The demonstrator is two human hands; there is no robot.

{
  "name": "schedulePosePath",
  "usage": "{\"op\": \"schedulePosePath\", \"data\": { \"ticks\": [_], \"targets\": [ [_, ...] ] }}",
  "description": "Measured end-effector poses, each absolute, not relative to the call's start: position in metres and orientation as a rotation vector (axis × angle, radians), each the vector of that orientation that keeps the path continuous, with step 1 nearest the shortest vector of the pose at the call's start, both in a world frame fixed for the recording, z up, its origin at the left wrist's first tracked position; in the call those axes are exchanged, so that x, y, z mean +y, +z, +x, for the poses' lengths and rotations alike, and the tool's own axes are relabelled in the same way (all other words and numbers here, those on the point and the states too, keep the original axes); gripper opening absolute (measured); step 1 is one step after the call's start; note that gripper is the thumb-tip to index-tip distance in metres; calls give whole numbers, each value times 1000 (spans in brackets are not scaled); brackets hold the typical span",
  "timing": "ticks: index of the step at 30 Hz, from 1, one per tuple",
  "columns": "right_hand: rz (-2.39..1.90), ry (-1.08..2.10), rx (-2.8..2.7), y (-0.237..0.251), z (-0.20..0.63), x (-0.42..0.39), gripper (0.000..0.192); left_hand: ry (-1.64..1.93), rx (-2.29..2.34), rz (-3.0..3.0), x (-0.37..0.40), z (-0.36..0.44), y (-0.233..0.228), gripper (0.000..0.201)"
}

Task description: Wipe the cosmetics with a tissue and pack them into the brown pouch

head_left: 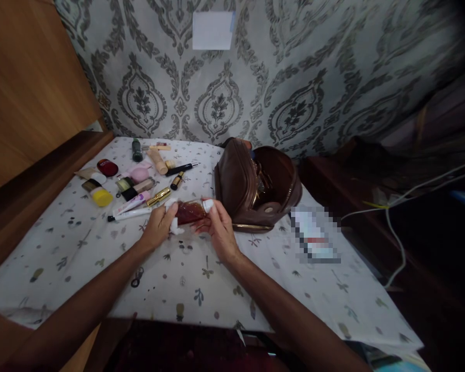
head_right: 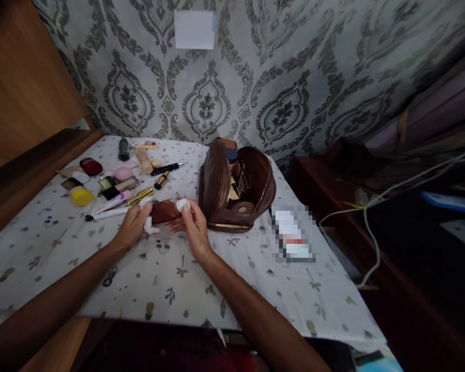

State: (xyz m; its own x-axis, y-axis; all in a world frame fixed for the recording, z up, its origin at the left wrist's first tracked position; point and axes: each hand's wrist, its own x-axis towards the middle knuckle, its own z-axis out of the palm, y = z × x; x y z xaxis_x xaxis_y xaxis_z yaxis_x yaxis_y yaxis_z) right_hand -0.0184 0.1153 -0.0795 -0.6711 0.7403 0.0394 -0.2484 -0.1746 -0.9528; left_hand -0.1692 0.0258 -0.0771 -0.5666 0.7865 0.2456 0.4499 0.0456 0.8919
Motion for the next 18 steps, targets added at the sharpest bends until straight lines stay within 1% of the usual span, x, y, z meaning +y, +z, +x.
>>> {"op": "schedulePosePath", "data": {
  "ticks": [6,11,13,15,18],
  "targets": [
    [-569,1774,-1415,-77,-17,117,45,1509,2031,1192,25,-173,-78,56],
    [-551,1754,-1445,-77,-17,116,49,1496,1966,1230,24,-178,-78,56],
    [-547,1778,-1457,-78,-18,115,47,1508,2032,1250,24,-180,-76,56],
    [-551,1802,-1478,-80,-19,113,47,1502,2138,1334,24,-181,-73,55],
    [-540,1834,-1541,-84,-21,108,45,1377,2214,1676,22,-177,-69,51]
  ]
}}
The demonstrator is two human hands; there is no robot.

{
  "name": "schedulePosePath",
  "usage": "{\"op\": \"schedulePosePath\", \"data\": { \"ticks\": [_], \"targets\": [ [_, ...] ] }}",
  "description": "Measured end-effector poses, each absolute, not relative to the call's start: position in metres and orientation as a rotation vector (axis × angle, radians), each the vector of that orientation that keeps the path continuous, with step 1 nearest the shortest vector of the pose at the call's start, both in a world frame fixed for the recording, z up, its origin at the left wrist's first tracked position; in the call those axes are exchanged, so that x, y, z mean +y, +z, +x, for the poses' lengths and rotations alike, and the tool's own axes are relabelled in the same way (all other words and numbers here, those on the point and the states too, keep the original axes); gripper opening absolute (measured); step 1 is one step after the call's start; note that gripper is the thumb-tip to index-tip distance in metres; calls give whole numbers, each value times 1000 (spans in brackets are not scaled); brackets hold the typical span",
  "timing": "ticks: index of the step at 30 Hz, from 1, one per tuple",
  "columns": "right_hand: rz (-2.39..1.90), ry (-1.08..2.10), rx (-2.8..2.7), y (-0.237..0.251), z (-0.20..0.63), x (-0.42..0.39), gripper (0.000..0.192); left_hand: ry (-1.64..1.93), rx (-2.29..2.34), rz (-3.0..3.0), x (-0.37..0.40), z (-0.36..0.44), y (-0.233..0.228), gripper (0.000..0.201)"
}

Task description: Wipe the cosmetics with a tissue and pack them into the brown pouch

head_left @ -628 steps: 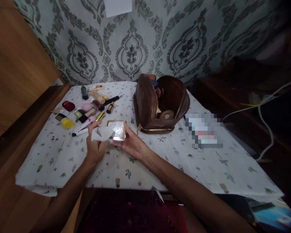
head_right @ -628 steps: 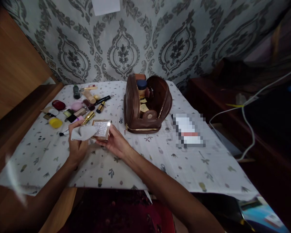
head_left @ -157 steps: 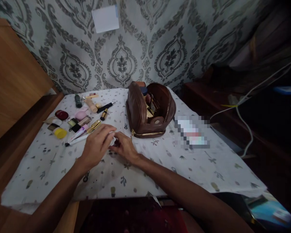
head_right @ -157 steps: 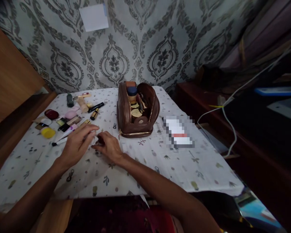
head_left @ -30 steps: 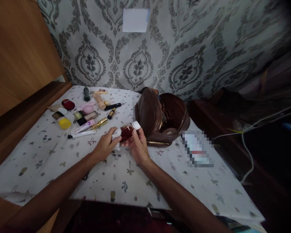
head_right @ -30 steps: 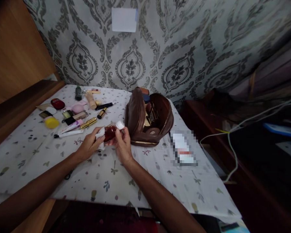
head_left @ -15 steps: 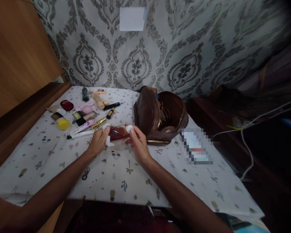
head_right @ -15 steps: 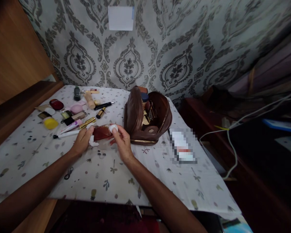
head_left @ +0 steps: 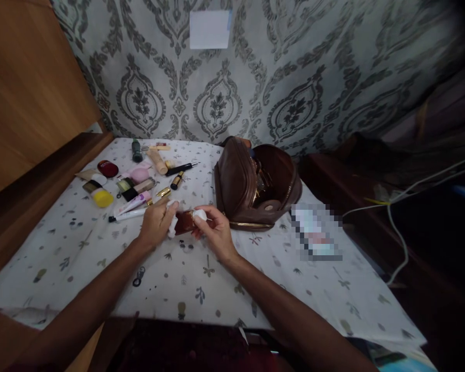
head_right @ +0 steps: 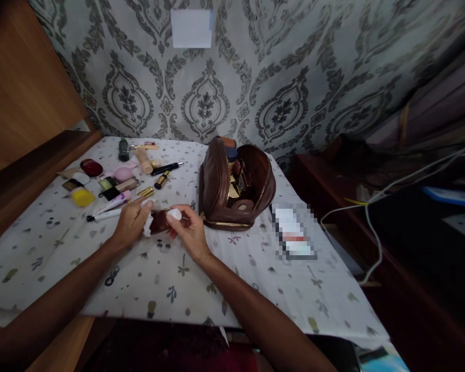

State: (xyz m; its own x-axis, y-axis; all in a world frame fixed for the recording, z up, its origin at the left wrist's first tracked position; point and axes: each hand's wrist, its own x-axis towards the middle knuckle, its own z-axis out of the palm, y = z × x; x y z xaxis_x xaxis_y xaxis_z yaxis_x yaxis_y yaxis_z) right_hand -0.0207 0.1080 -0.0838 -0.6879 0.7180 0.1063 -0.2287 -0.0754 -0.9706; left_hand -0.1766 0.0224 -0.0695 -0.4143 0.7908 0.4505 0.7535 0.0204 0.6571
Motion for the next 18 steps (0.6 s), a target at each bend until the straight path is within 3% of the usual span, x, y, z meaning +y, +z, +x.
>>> {"op": "schedulePosePath", "data": {
  "ticks": [6,12,18],
  "targets": [
    [-521,1820,-1618,-88,-19,105,44,1016,2238,2217,18,-157,-75,43],
    [-614,1692,-1647,-91,-18,111,41,665,2284,2355,18,-152,-83,65],
    [-705,1802,-1620,-96,-22,114,51,536,2220,2247,16,-178,-78,69]
  ]
}}
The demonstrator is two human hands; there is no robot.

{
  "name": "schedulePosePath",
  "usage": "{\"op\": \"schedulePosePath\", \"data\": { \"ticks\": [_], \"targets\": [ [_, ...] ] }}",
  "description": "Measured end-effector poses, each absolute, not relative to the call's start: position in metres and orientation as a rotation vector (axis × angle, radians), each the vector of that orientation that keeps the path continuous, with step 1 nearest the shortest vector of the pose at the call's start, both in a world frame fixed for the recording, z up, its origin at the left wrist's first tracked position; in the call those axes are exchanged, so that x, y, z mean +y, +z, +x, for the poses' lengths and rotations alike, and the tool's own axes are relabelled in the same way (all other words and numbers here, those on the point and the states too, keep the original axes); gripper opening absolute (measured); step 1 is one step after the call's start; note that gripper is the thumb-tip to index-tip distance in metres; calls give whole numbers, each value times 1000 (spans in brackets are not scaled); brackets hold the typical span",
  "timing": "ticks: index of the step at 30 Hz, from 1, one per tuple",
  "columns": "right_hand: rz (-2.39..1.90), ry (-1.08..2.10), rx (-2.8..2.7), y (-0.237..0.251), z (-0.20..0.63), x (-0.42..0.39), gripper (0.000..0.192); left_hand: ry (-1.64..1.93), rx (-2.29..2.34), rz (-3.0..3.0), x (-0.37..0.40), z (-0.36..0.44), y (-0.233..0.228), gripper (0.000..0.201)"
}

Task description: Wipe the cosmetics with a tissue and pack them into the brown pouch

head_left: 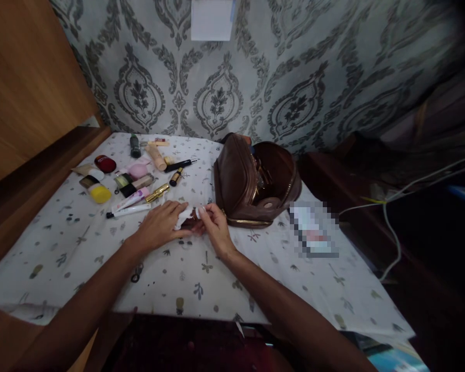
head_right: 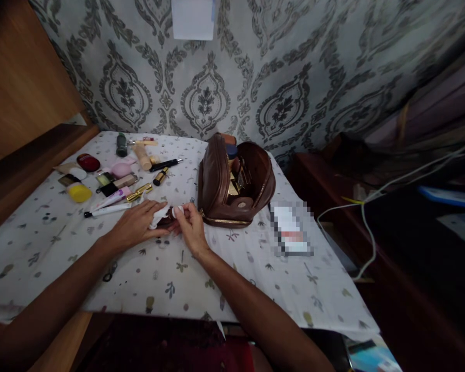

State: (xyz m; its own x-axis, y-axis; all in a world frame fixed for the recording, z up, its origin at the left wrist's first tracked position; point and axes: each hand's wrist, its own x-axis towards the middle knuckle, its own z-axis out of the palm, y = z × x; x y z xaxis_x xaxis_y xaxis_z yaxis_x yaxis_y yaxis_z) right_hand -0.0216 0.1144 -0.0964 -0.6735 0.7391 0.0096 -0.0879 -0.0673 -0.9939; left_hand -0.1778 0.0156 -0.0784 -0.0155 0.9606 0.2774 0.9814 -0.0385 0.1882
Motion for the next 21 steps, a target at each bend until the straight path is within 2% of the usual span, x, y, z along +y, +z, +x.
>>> {"op": "schedulePosePath", "data": {
  "ticks": [7,11,16,21],
  "targets": [
    [-617,1813,-1660,-91,-21,116,54,-505,-2207,-2283,16,-204,-73,45],
    [-591,1823,-1647,-92,-22,119,49,-528,-2166,-2298,15,-211,-73,47],
    [-665,1644,-1682,-90,-21,121,36,-600,-2133,-2245,16,-211,-77,48],
    [-745,1514,-1683,-92,-21,121,38,-661,-2089,-2167,16,-199,-79,47]
  ]
}}
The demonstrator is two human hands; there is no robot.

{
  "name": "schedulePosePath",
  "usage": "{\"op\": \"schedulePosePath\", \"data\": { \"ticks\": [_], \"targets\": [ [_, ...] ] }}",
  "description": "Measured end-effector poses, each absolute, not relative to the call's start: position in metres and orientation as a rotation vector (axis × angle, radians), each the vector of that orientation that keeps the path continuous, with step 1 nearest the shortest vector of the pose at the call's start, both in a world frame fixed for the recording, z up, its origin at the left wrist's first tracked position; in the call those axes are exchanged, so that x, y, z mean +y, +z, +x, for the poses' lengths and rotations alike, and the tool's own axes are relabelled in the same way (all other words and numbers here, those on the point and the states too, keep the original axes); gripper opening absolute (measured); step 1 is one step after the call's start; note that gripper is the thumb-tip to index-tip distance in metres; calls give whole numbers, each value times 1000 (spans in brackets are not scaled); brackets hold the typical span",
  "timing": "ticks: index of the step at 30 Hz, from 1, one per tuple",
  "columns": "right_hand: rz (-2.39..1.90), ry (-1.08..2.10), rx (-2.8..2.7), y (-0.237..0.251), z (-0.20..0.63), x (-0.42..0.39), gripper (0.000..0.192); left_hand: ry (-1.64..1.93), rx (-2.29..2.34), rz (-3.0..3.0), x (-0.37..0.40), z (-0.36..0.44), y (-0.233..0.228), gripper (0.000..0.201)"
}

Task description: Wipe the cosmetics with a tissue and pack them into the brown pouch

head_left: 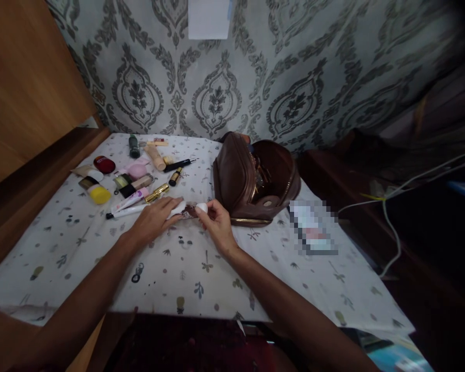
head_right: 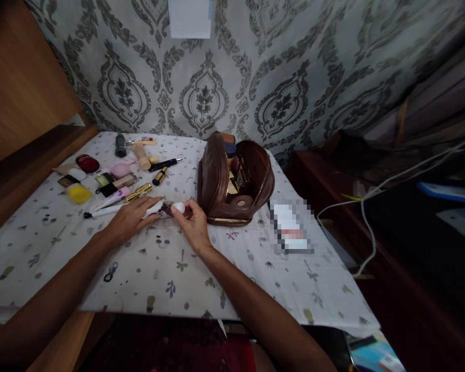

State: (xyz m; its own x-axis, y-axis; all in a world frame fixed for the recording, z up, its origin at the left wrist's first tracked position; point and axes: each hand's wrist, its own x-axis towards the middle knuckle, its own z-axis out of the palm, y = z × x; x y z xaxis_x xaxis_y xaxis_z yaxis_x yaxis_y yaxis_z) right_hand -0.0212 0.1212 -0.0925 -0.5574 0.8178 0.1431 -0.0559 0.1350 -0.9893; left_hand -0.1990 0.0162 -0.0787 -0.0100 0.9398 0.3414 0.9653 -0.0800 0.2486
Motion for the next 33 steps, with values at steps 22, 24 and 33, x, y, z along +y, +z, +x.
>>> {"op": "schedulePosePath", "data": {
  "ticks": [22,24,33],
  "targets": [
    [-652,1551,-1728,-68,-11,116,37,-908,-1899,-2106,15,-184,-84,40],
    [-623,1381,-1844,-47,4,115,31,-1110,-1854,-2141,15,-175,-76,37],
    [-702,764,-1920,53,112,158,26,-1147,-1648,-2306,37,-111,-30,26]
  ]
}}
